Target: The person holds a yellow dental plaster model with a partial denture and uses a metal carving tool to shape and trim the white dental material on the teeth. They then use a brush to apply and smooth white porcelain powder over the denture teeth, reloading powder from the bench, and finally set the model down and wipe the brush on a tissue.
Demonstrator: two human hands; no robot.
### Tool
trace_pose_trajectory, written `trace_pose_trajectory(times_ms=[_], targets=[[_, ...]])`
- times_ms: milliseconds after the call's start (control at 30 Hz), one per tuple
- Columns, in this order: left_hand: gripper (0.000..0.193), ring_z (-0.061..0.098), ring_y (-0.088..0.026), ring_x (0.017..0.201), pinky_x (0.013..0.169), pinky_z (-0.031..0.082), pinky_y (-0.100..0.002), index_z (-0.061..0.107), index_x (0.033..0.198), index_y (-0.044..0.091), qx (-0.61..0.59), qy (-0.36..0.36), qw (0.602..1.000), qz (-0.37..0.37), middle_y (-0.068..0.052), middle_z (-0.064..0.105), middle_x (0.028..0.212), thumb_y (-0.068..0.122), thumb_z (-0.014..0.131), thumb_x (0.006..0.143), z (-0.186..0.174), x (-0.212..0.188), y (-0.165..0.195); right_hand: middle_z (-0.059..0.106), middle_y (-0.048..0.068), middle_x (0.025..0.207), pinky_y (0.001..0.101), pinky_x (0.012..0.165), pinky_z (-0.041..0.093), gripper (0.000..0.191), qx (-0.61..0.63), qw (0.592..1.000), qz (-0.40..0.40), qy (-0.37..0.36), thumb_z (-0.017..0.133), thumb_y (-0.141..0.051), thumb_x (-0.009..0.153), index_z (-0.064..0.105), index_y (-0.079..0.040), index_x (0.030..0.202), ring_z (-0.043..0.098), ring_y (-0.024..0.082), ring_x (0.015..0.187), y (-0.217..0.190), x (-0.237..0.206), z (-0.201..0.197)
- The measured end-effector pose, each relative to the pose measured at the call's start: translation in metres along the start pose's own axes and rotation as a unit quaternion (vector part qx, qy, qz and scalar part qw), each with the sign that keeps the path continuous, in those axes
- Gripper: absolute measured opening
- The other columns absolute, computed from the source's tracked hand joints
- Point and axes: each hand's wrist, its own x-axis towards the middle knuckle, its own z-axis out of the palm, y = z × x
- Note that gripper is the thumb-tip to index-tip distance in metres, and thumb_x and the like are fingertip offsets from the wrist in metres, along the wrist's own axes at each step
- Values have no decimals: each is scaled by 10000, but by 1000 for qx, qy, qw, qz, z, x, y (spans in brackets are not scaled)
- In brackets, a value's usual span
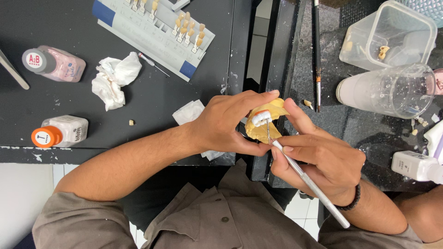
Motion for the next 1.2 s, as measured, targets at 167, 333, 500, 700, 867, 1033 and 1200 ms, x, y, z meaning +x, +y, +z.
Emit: trace_pose_trajectory(times_ms=[167,333,500,700,867,1033,1200], targets=[[895,738,-157,950,817,629,-240,457,1505,31,-38,-7,999,-37,-83,688,1216,283,972,817,0,0,2,737,178,845,485,987,609,200,39,999,10,8,787,32,831,592,28,872,659,477,1178,2,1,-1],[892,767,-122,971,850,653,-228,498,1437,16,-141,-35,986,-80,-71,724,1178,332,992,765,-2,3,5,730,182,822,572,1090,566,181,88,994,50,37,744,45,855,566,23,840,763,335,985,1,3,-4],[793,789,-97,1007,924,663,-216,565,1328,6,-230,-60,964,-118,-75,765,1145,325,1018,762,-5,6,6,713,202,793,626,1137,531,164,106,991,55,64,724,59,861,567,27,826,778,277,867,2,2,-7],[726,743,-30,897,823,644,-191,652,1265,-27,-314,-111,918,-215,-42,773,1005,283,1014,717,-7,3,3,698,230,842,589,1124,535,168,135,987,73,44,692,61,908,526,40,912,763,297,939,11,-12,-11],[668,727,-25,920,832,627,-184,650,1250,-46,-379,-115,896,-202,-31,762,1035,265,1005,777,-11,0,1,696,225,864,549,1075,621,187,142,980,122,64,685,38,985,507,38,1044,764,316,985,14,-26,-17],[700,738,-22,869,800,632,-175,671,1222,-32,-413,-155,883,-162,-31,769,992,300,1021,713,-15,0,7,697,217,943,467,1011,665,212,181,967,121,133,671,-50,1073,471,0,1121,770,274,964,18,-40,-12],[695,768,-34,888,828,636,-185,679,1210,-20,-436,-167,867,-172,-43,787,988,306,1024,701,-16,-1,14,701,222,945,445,963,679,202,198,962,134,130,671,-45,1126,475,-2,1112,762,279,926,21,-47,-12]])
